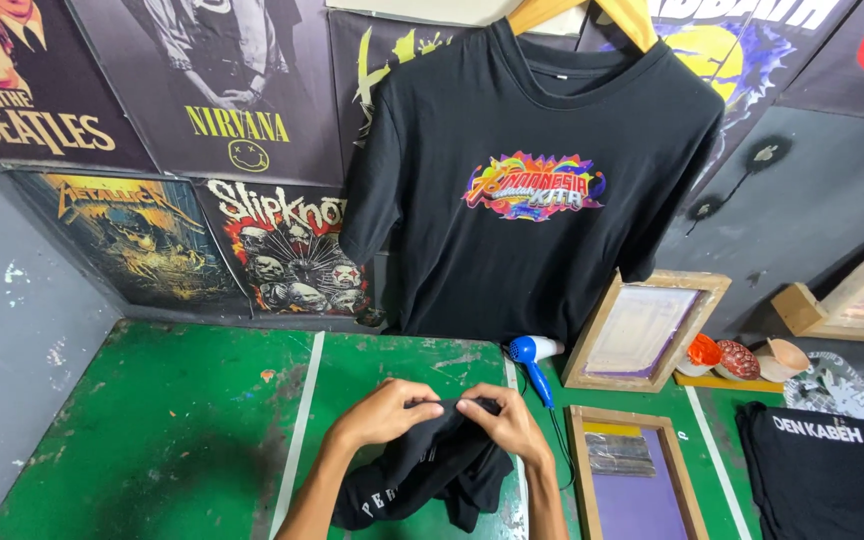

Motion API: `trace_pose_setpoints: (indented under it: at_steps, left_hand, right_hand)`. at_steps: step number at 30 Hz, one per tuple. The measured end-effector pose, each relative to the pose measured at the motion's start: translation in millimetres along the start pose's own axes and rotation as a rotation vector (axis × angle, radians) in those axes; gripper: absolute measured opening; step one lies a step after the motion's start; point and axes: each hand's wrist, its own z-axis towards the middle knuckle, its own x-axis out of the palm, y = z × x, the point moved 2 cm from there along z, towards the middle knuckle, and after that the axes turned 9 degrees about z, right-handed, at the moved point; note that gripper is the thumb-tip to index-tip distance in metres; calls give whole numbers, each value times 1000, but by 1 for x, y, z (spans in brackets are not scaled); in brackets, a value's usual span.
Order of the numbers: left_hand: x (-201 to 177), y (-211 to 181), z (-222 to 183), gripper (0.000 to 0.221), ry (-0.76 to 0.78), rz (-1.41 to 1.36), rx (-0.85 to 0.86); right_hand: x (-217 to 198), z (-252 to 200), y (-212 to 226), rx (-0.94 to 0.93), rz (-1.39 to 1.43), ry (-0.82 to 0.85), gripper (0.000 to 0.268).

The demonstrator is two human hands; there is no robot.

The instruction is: The person folds a t-shirt by placing it on a stack, then straightening and aligning its edges by hand before folding it into a compact shape.

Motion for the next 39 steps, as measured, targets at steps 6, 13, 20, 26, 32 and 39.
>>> trace_pose_setpoints:
  at_steps: [6, 13, 20, 26, 32, 39]
  left_hand:
    - [-12, 6, -2, 23, -101, 135, 0]
    - [-4, -1, 7, 19, -306, 128, 231]
    - [1, -2, 7, 15, -397, 89, 247]
    - [8, 2, 5, 14, -330, 82, 250]
    - [17, 15, 11, 46, -144, 8, 213]
    - [22, 9, 19, 38, -95, 7, 114]
  right_hand:
    - [-14, 2, -33, -183, 207, -43, 10]
    - [23, 8, 6, 65, 298, 33, 34]
    - [22, 10, -16, 79, 193, -21, 21]
    - [21, 9, -23, 91, 620, -55, 26]
    - [19, 6, -16, 111, 693, 42, 36]
    - [20, 7, -26, 31, 458, 17, 35]
